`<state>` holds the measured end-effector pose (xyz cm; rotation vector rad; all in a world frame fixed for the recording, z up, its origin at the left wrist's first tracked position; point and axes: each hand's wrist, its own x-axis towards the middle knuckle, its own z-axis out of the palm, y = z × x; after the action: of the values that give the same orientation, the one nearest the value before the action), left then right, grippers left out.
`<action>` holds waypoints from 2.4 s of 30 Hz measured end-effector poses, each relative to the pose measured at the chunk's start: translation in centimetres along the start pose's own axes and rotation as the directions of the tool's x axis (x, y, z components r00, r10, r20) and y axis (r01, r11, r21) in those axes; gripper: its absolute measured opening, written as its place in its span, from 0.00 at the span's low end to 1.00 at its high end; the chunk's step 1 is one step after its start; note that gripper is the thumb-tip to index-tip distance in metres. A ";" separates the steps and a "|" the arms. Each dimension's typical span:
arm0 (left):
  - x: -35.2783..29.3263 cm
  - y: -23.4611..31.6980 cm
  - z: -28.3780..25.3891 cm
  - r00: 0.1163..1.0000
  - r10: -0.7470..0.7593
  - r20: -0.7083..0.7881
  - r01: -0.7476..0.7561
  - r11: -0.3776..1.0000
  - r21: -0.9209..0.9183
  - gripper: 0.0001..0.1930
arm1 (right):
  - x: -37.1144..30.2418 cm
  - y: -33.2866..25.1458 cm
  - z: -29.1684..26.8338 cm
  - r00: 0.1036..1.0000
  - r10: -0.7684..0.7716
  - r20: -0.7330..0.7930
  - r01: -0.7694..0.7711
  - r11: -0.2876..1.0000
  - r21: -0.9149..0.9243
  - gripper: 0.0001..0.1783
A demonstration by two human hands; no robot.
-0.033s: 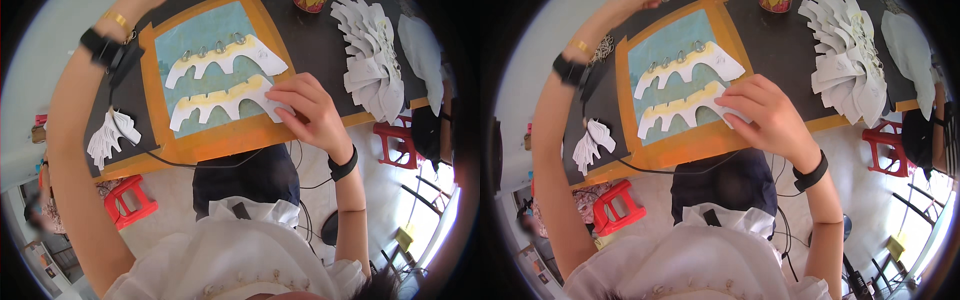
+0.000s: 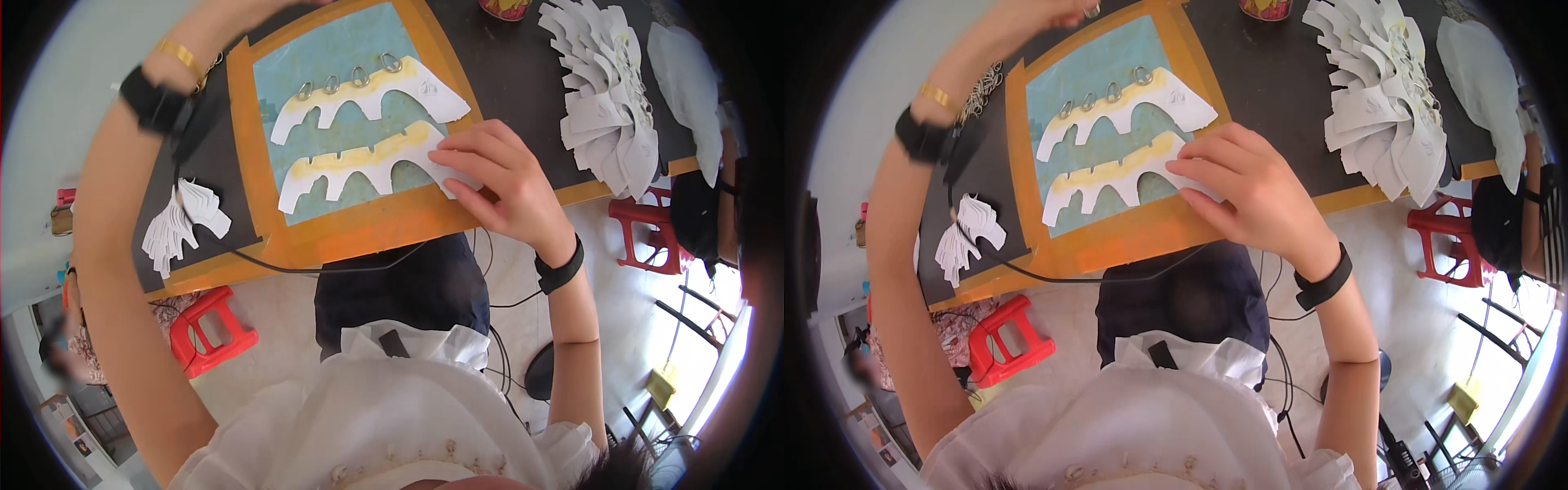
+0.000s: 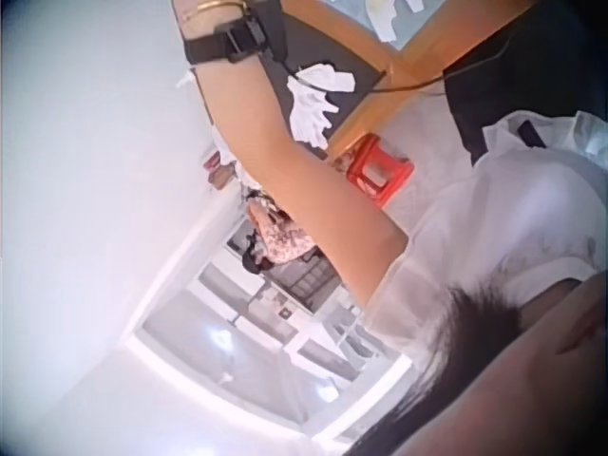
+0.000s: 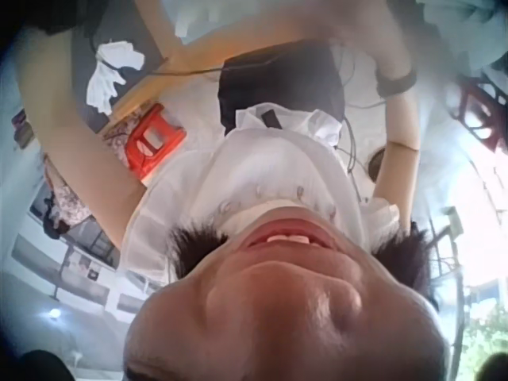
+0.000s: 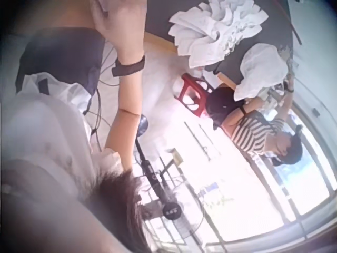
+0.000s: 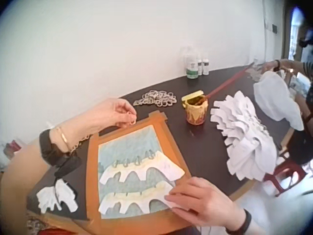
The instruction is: The recorder is applying yellow glue to white shoe components using a brush and then attaching metal rings to the glued areas.
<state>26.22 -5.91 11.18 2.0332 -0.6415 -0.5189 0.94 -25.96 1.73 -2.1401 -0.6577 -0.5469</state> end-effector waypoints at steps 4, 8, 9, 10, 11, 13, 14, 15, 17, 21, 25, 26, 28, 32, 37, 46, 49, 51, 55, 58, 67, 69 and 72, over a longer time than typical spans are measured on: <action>-6.9 1.0 5.6 0.981 -0.096 0.171 0.061 0.978 0.200 0.13 | -0.7 0.3 1.1 0.994 -0.041 0.104 0.060 0.980 -0.189 0.09; -8.9 -0.6 8.3 0.952 -0.087 0.295 0.073 0.996 0.058 0.11 | -0.5 -0.1 1.1 0.992 -0.043 0.117 0.069 0.972 -0.225 0.07; -8.9 -0.9 8.5 0.935 -0.089 0.342 0.062 0.994 0.090 0.10 | -0.5 -0.1 1.1 0.992 -0.044 0.122 0.071 0.971 -0.227 0.07; -8.9 -1.2 8.8 0.936 -0.086 0.341 0.060 0.995 0.086 0.10 | -0.5 0.0 1.2 0.992 -0.041 0.116 0.066 0.974 -0.215 0.07; -8.8 -1.4 9.0 0.933 -0.100 0.345 0.078 0.994 0.078 0.10 | -0.5 -0.1 1.2 0.994 -0.036 0.106 0.057 0.978 -0.202 0.07; -8.6 -1.8 9.1 0.929 -0.113 0.352 0.093 0.993 0.072 0.10 | -0.3 -0.1 1.1 0.993 -0.036 0.109 0.056 0.980 -0.191 0.07; -8.6 -1.9 9.2 0.927 -0.110 0.358 0.092 0.994 0.067 0.10 | -0.3 0.0 1.1 0.993 -0.033 0.112 0.053 0.982 -0.179 0.07; -8.5 -1.9 9.3 0.925 -0.107 0.364 0.090 0.994 0.063 0.10 | -0.3 0.0 1.1 0.993 -0.030 0.111 0.050 0.982 -0.181 0.07; -8.6 -1.8 9.4 0.930 -0.091 0.357 0.058 0.993 0.102 0.09 | -0.4 0.0 1.2 0.994 -0.030 0.101 0.047 0.985 -0.168 0.07; -8.9 -1.1 9.7 0.948 0.027 0.317 -0.130 0.943 0.308 0.07 | -0.5 0.1 1.1 0.995 -0.027 0.101 0.044 0.984 -0.174 0.07; -8.8 -2.6 9.6 0.934 0.191 0.303 -0.297 0.886 0.357 0.07 | -0.4 0.0 1.1 0.995 -0.026 0.098 0.042 0.985 -0.168 0.07; -8.7 -2.7 9.5 0.933 0.205 0.297 -0.296 0.905 0.305 0.07 | -0.4 0.1 1.1 0.995 -0.027 0.095 0.043 0.985 -0.168 0.07; -8.7 -2.8 9.5 0.932 0.220 0.289 -0.296 0.921 0.252 0.08 | -0.4 0.1 1.1 0.995 -0.022 0.095 0.037 0.986 -0.164 0.07; -8.8 -2.7 9.2 0.914 0.244 0.323 -0.345 0.888 0.304 0.08 | -0.2 0.0 1.0 0.994 -0.020 0.107 0.039 0.983 -0.177 0.07; -8.0 -3.0 9.2 0.879 0.308 0.364 -0.431 0.840 0.329 0.07 | 0.0 0.4 0.9 0.995 -0.020 0.102 0.037 0.986 -0.164 0.07; -7.8 -2.0 8.5 0.866 0.315 0.388 -0.475 0.759 0.445 0.09 | -0.2 -0.1 0.5 0.995 -0.031 0.094 0.045 0.989 -0.143 0.12; -6.7 -1.0 6.6 0.894 0.363 0.262 -0.442 0.809 0.389 0.11 | -0.5 -0.1 0.7 0.997 -0.034 0.063 0.043 0.988 -0.151 0.12; -4.7 -0.1 4.4 0.953 0.237 0.189 -0.292 0.886 0.361 0.10 | -0.6 -0.3 0.7 0.997 -0.033 0.075 0.043 0.990 -0.134 0.12; 1.5 -0.2 1.1 0.997 -0.072 0.022 0.062 0.953 0.298 0.13 | -0.4 -0.3 0.4 0.996 -0.035 0.078 0.044 0.992 -0.121 0.12; 7.2 -3.6 -1.6 0.995 0.029 -0.098 0.031 0.826 0.563 0.15 | -0.2 -0.3 0.4 0.997 -0.031 0.075 0.039 0.993 -0.113 0.15; 15.1 -10.8 -2.7 0.890 0.384 -0.247 -0.061 0.635 0.770 0.14 | 0.1 0.0 0.1 0.997 -0.006 0.083 0.013 0.997 -0.079 0.11; 15.9 -10.9 -2.7 0.879 0.364 -0.307 -0.005 0.652 0.759 0.14 | 0.1 0.1 0.0 0.996 0.002 0.092 0.004 0.997 -0.071 0.11; 16.3 -11.3 -3.0 0.943 0.280 -0.179 -0.027 0.601 0.799 0.19 | -0.2 0.0 0.1 0.995 0.018 0.094 -0.013 0.998 -0.055 0.11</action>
<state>43.28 -9.02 1.16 2.7705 -0.9701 0.2567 0.80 -25.92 1.63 -2.2313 -0.6849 -0.4618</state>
